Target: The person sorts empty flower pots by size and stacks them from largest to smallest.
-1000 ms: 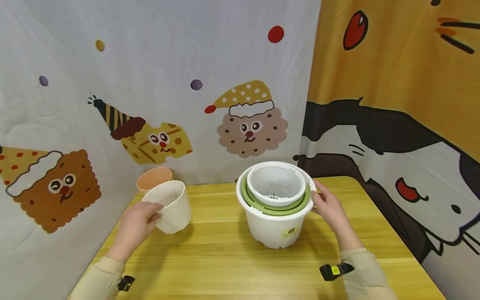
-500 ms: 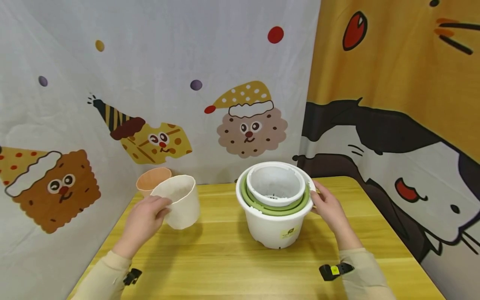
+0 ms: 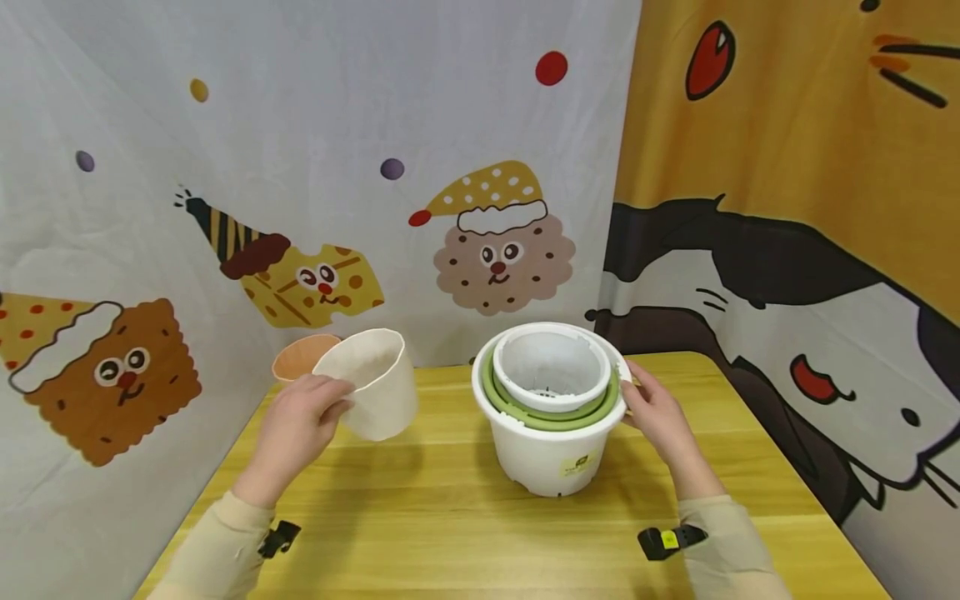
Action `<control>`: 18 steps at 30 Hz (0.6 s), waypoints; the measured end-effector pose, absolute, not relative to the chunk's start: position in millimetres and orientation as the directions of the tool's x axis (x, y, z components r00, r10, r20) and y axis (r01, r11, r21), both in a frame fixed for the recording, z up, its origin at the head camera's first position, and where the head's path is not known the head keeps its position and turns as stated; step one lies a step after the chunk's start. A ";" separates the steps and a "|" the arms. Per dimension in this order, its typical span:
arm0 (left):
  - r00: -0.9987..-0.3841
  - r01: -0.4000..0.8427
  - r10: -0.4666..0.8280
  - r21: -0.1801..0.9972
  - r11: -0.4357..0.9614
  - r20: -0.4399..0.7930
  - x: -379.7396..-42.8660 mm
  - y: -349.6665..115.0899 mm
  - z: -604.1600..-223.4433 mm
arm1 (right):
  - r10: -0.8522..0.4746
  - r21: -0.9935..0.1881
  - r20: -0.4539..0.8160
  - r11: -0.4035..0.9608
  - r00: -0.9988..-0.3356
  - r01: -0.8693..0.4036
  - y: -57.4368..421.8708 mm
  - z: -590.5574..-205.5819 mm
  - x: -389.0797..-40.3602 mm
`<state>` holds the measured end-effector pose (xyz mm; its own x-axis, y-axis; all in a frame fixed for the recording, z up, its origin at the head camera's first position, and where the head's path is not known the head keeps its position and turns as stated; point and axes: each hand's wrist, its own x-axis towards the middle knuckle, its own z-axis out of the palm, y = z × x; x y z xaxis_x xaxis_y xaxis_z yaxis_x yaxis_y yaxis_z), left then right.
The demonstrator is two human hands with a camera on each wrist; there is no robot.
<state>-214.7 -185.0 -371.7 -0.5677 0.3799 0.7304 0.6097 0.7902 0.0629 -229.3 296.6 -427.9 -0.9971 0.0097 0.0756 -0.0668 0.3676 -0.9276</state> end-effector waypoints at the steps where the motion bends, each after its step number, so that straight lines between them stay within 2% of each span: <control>1: -0.564 0.612 0.377 0.065 0.788 0.734 -214.5 -182.9 -370.5 | 0.011 -0.926 0.075 0.371 -0.997 -0.065 296.6 -427.7 -229.4; 18: -0.423 0.687 0.354 0.040 0.725 0.834 -217.2 -151.3 -358.5 | 0.003 -0.928 0.080 0.365 -0.997 -0.073 296.8 -426.5 -228.6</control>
<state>-217.2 -151.3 -358.5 -0.4231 0.3544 0.8339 0.6871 0.7254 0.0403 -228.6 296.8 -426.5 -0.9968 0.0028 0.0797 -0.0732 0.3647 -0.9282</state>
